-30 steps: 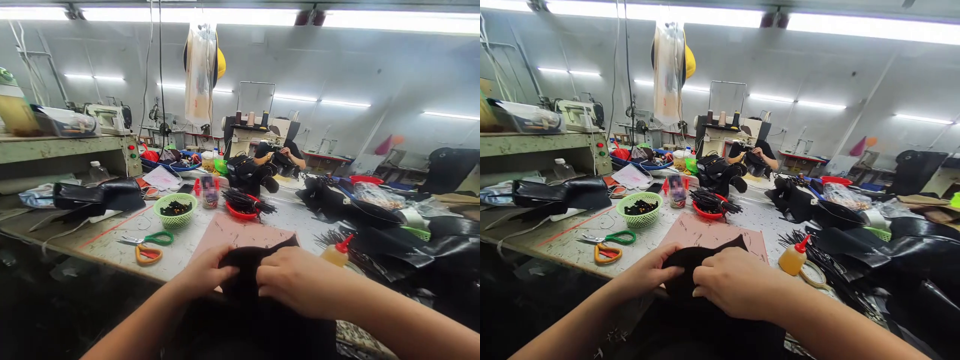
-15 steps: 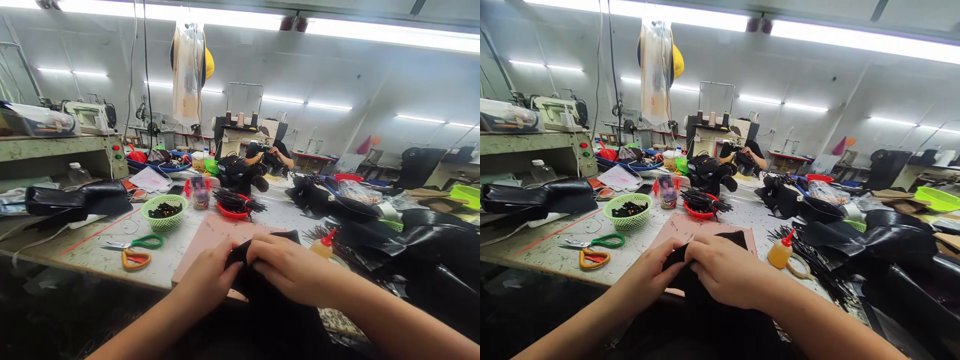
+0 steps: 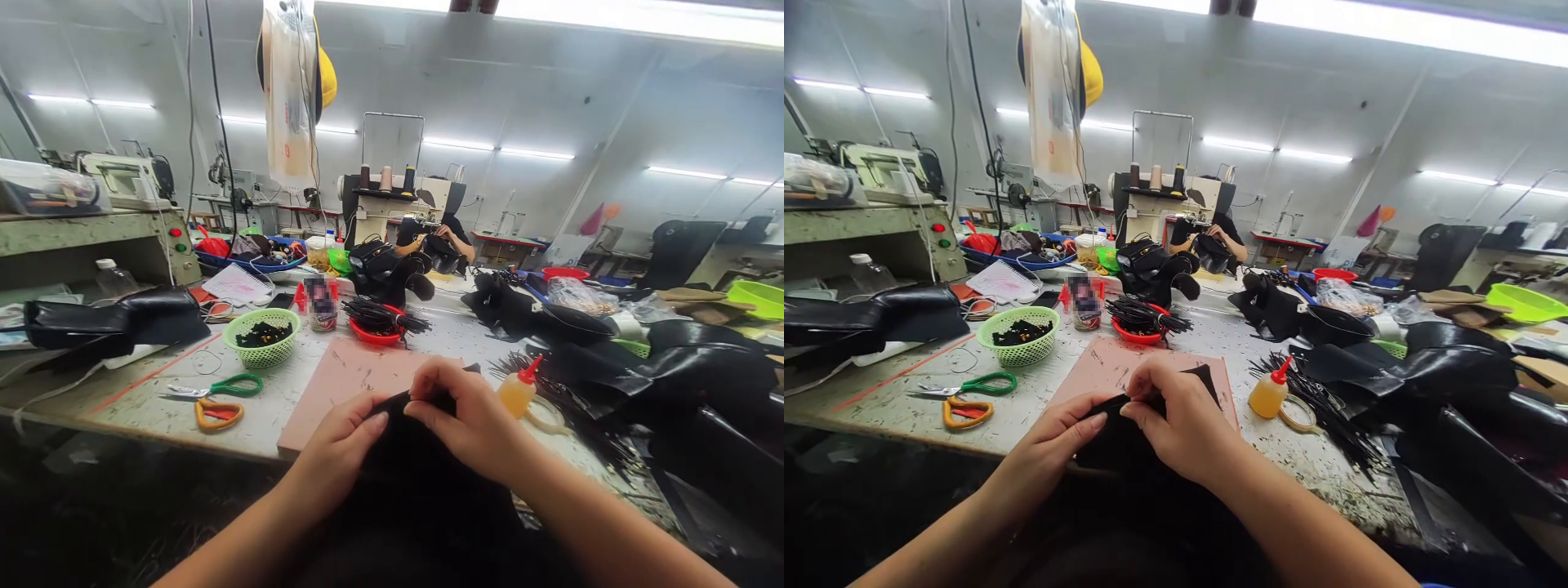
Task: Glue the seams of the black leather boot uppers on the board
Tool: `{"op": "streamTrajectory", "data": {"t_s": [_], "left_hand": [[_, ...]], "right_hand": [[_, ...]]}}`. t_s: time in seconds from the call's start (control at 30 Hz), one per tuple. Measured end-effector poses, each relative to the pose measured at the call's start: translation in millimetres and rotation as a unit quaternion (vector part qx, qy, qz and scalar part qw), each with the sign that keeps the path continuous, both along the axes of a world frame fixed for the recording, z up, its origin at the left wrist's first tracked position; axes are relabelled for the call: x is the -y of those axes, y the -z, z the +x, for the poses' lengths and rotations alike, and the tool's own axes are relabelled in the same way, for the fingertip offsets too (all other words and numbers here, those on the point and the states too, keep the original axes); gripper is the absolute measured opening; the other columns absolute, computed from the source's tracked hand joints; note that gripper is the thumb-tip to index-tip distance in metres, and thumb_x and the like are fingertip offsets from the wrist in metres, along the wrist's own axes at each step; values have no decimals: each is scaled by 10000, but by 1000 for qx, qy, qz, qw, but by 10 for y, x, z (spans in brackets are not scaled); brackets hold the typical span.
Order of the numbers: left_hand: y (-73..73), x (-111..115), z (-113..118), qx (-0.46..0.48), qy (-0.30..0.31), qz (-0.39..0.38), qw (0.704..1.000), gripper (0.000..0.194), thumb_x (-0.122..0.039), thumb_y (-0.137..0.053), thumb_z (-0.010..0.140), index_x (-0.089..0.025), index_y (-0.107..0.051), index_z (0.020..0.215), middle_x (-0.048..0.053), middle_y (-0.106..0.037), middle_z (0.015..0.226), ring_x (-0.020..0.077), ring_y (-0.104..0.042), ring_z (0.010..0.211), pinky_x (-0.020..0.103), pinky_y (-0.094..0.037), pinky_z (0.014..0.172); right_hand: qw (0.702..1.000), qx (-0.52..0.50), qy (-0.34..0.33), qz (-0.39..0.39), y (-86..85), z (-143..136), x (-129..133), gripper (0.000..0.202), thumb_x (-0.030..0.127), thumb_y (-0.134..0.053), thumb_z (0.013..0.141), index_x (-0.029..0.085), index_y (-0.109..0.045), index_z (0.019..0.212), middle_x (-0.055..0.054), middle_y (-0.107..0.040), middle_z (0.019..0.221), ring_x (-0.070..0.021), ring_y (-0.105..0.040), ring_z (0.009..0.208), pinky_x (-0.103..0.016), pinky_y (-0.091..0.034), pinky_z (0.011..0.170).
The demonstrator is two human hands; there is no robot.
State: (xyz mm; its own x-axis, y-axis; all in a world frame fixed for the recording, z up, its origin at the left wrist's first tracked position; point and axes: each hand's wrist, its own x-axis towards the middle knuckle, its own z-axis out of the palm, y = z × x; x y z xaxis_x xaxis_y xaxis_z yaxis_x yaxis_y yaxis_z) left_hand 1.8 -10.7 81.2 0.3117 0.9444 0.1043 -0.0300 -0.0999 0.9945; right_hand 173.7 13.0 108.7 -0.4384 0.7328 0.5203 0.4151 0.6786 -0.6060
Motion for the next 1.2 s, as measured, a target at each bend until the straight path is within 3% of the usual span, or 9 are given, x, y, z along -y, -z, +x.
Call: {"op": "streamTrajectory", "data": {"t_s": [0.3,0.6,0.77,0.97,1.07,1.2], "left_hand": [[-17,14,37,22,-6,-12,1000,260,-278,-516,796,-211,-644,1013,5,-675,961,184,-602,863,259,-471,768],[16,4,25,-26,-22,52,998,242,-248,-484,808,-207,-639,989,4,-664,965,177,-581,894,249,-443,796],[-3,-9,43,-79,-36,73,994,206,-296,-480,808,-175,-623,893,9,-650,818,169,-570,772,244,-443,699],[4,12,82,-119,-107,94,983,233,-336,-487,780,-157,-623,716,1,-604,640,146,-527,616,218,-416,561],[57,42,74,-80,-134,105,982,203,-307,-509,765,-167,-649,724,-8,-627,634,137,-542,604,201,-425,551],[135,66,58,-26,-160,101,982,163,-294,-543,757,-187,-664,735,-23,-646,641,129,-558,594,186,-445,550]], "right_hand": [[1000,-11,8,1,29,5,-5,100,143,-547,744,205,-469,735,29,-529,662,-109,-483,594,-231,-395,557],[1000,-10,21,16,46,-23,18,102,124,-538,722,202,-472,723,29,-533,646,-105,-485,575,-219,-387,533],[999,-24,23,15,56,-47,45,99,127,-535,726,200,-470,709,30,-529,636,-102,-487,567,-212,-393,527],[999,-13,24,40,58,-88,74,103,118,-529,722,200,-469,704,31,-543,633,-100,-496,560,-205,-393,519],[992,39,39,110,28,-62,98,74,147,-531,737,197,-479,721,20,-550,634,-121,-509,585,-254,-402,593],[974,87,77,195,-28,15,108,73,189,-566,717,195,-500,747,24,-567,629,-136,-508,602,-382,-350,821]]}}
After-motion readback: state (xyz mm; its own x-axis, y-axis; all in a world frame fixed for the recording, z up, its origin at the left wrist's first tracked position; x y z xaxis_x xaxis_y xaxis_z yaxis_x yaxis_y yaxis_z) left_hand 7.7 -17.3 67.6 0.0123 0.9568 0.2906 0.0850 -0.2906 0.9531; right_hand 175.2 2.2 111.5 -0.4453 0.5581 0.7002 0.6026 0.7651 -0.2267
